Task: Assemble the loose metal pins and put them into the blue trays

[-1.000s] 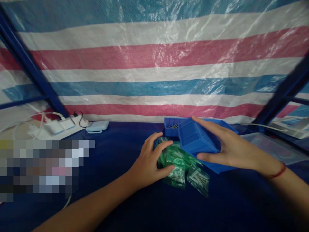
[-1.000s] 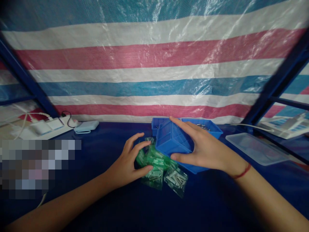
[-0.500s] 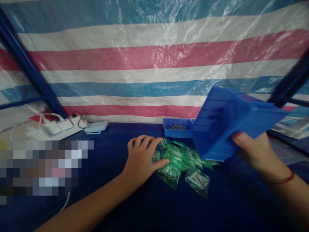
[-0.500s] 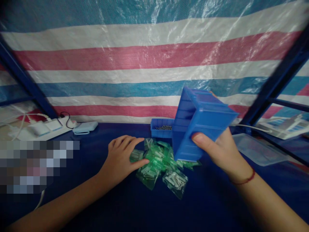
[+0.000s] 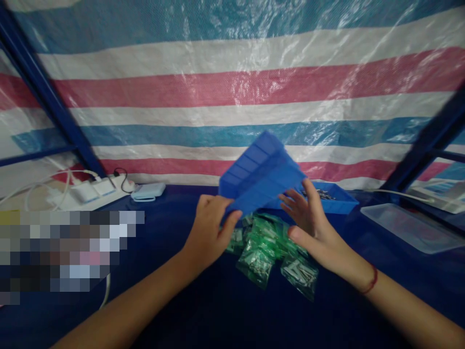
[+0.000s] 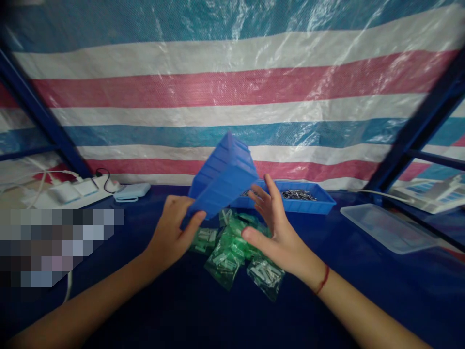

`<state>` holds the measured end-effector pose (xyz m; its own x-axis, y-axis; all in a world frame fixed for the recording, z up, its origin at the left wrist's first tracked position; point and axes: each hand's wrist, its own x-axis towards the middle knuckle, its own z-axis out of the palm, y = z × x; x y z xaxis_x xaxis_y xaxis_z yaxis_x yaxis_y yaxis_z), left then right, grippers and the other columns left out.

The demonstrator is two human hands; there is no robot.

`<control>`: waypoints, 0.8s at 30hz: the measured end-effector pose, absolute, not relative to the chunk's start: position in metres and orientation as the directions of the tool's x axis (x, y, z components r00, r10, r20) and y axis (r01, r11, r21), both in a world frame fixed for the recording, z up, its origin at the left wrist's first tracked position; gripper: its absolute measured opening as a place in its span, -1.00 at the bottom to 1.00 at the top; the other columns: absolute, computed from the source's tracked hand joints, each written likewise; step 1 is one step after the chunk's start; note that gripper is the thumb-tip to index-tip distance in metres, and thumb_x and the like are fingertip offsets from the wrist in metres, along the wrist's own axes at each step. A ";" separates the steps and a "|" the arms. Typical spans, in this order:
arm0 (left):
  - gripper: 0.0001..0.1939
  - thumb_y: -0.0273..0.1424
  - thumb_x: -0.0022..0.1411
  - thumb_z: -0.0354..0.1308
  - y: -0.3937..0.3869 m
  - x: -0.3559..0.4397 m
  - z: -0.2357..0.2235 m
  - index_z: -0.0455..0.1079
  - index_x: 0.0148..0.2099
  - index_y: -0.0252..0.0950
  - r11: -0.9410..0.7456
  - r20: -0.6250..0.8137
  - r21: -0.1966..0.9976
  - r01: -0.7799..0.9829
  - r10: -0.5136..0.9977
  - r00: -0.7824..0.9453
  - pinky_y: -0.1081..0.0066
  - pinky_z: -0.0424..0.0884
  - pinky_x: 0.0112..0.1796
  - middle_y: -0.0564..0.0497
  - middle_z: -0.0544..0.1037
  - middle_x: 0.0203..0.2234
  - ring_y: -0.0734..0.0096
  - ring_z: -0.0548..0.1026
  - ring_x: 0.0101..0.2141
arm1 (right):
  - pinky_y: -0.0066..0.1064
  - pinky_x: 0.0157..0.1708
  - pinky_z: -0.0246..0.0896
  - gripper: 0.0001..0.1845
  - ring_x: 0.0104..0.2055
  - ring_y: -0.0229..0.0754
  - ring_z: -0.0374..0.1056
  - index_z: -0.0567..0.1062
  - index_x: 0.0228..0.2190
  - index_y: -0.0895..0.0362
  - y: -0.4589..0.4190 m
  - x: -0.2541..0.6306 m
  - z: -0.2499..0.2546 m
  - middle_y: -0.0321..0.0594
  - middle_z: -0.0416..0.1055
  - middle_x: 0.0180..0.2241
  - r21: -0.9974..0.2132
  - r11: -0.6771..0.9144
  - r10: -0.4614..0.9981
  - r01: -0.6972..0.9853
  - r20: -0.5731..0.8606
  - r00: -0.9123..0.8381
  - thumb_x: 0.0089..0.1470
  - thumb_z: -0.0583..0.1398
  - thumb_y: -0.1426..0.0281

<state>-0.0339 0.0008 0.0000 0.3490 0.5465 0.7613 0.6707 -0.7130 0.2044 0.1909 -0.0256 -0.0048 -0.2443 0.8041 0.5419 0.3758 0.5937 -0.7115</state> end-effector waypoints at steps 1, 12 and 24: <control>-0.80 -0.38 0.29 -0.05 0.010 -0.042 0.002 0.29 -0.08 -0.31 -0.639 0.787 0.211 0.740 0.560 0.259 0.26 0.27 -0.19 -0.05 0.47 -0.29 0.25 0.32 -0.25 | 0.06 0.12 0.02 -0.14 0.23 0.03 0.02 -0.34 0.22 -0.12 -0.023 0.193 -0.007 -0.03 -0.08 0.24 -0.723 0.587 0.810 0.366 0.535 -0.241 0.09 0.07 0.06; -0.75 -0.46 0.26 -0.05 0.084 -0.098 -0.031 0.38 -0.07 -0.24 -0.490 0.598 0.075 0.869 0.719 0.354 0.17 0.26 -0.15 -0.07 0.45 -0.19 0.16 0.31 -0.17 | -0.02 -0.05 0.25 -0.42 0.01 0.03 0.28 0.14 0.06 0.05 -0.009 0.205 -0.010 -0.02 0.28 -0.01 -0.638 0.477 0.835 0.605 0.544 -0.084 0.05 0.15 0.15; -0.75 -0.46 0.26 -0.04 0.084 -0.084 -0.044 0.37 -0.05 -0.27 -0.517 0.639 0.237 0.822 0.721 0.269 0.21 0.34 -0.07 -0.11 0.20 -0.09 0.39 0.38 -0.28 | -0.08 -0.03 0.23 -0.72 -0.06 -0.04 0.35 0.39 -0.17 0.09 -0.007 0.201 -0.022 -0.12 0.42 -0.16 -0.433 0.514 0.844 0.741 0.412 -0.344 0.12 0.07 0.23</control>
<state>-0.0835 0.0844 -0.0442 0.2688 0.7206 0.6392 0.8222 -0.5173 0.2375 0.2014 -0.0073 -0.0216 -0.3439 0.8436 0.4124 0.7408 0.5136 -0.4329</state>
